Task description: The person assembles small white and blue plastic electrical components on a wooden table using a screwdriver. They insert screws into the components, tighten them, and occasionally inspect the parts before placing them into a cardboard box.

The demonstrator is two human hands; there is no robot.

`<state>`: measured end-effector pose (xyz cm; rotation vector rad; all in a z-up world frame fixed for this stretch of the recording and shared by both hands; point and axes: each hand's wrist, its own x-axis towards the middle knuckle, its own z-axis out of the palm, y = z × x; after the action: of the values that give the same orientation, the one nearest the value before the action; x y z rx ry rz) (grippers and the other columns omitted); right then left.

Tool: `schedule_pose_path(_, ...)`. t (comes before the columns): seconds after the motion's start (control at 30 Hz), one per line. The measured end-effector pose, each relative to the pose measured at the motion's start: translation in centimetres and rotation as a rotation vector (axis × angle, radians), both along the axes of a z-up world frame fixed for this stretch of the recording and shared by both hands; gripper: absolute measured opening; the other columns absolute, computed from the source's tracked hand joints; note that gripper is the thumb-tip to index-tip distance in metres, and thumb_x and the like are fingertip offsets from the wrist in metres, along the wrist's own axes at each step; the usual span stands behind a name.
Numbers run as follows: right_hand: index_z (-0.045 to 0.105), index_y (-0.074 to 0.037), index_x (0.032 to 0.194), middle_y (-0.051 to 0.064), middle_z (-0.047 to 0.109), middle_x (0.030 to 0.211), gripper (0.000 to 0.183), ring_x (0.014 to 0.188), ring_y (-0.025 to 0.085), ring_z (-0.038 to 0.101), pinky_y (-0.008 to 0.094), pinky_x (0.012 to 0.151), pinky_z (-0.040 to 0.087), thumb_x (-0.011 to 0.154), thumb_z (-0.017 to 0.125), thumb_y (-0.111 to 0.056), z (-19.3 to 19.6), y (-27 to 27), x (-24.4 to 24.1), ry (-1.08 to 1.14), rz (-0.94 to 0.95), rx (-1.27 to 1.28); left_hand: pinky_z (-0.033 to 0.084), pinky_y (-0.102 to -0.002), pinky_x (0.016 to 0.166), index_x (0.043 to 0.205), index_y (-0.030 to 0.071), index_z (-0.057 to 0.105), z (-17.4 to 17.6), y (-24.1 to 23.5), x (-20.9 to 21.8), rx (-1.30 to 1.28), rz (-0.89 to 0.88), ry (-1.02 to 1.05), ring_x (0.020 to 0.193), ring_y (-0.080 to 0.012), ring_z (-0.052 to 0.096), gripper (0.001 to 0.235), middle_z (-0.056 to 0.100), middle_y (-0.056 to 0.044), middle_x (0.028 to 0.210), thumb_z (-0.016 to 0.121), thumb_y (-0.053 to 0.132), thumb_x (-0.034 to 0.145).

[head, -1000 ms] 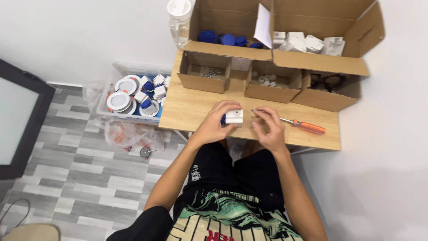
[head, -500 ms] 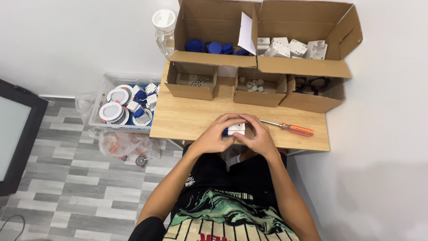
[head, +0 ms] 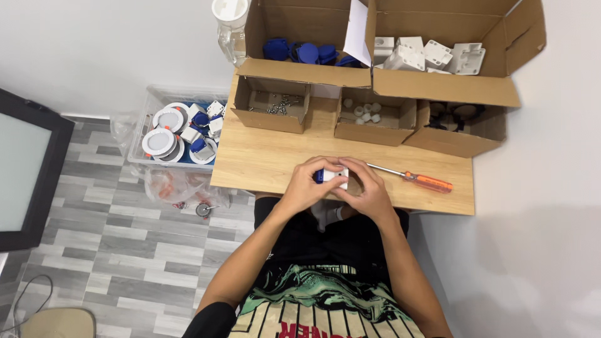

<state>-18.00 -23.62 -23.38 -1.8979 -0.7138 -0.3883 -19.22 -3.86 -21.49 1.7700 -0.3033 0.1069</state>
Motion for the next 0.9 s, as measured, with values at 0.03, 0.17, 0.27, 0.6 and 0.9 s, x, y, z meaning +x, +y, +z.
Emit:
schedule_pose_path(0.03,0.075,-0.003,0.136,0.015,0.078,0.132,0.061,0.119,0.034,0.076,0.044,0.102,0.06,0.081,0.096,-0.015,0.0,0.0,0.2,-0.01,0.004,-0.002,0.06,-0.044,0.103,0.108,0.014,0.083,0.2,-0.2,0.1,0.005,0.035,-0.02,0.117,-0.0314,0.078,0.029,0.083,-0.009,0.118,0.095,0.027,0.085)
schedule_pose_path(0.17,0.073,0.002,0.132,0.02,0.077,0.129,0.057,0.119,0.041,0.076,0.05,0.103,0.06,0.079,0.091,-0.007,-1.6,-0.4,0.8,-0.017,0.01,0.012,0.055,-0.045,0.111,0.127,0.02,0.076,1.5,-0.4,-0.3,0.083,0.032,-0.075,0.126,-0.03,0.071,0.059,0.077,-0.003,0.126,0.101,0.033,0.075)
schedule_pose_path(0.27,0.073,0.004,0.13,0.022,0.076,0.128,0.057,0.118,0.044,0.076,0.051,0.101,0.06,0.077,0.093,-0.004,-0.9,-0.1,0.5,-0.034,0.013,0.003,0.051,-0.053,0.118,0.146,0.021,0.07,1.0,-0.4,-0.9,0.164,-0.046,-0.133,0.136,-0.0367,0.065,0.059,0.068,-0.009,0.139,0.087,0.024,0.089)
schedule_pose_path(0.6,0.073,0.003,0.134,0.022,0.076,0.136,0.064,0.121,0.04,0.076,0.047,0.104,0.06,0.076,0.098,-0.01,0.5,1.0,0.4,-0.064,-0.032,-0.041,0.053,-0.05,0.116,0.136,0.013,0.078,0.9,0.2,-0.5,0.001,-0.014,-0.11,0.132,-0.0363,0.071,0.04,0.075,-0.012,0.135,0.08,0.007,0.096)
schedule_pose_path(0.9,0.067,0.004,0.14,0.021,0.079,0.13,0.077,0.117,0.038,0.077,0.046,0.103,0.061,0.072,0.101,-0.012,-1.0,0.5,0.5,0.039,-0.091,-0.055,0.057,-0.049,0.108,0.108,0.005,0.07,1.9,0.1,-0.3,-0.113,0.054,0.002,0.123,-0.0364,0.076,0.027,0.08,-0.013,0.125,0.09,0.011,0.09)
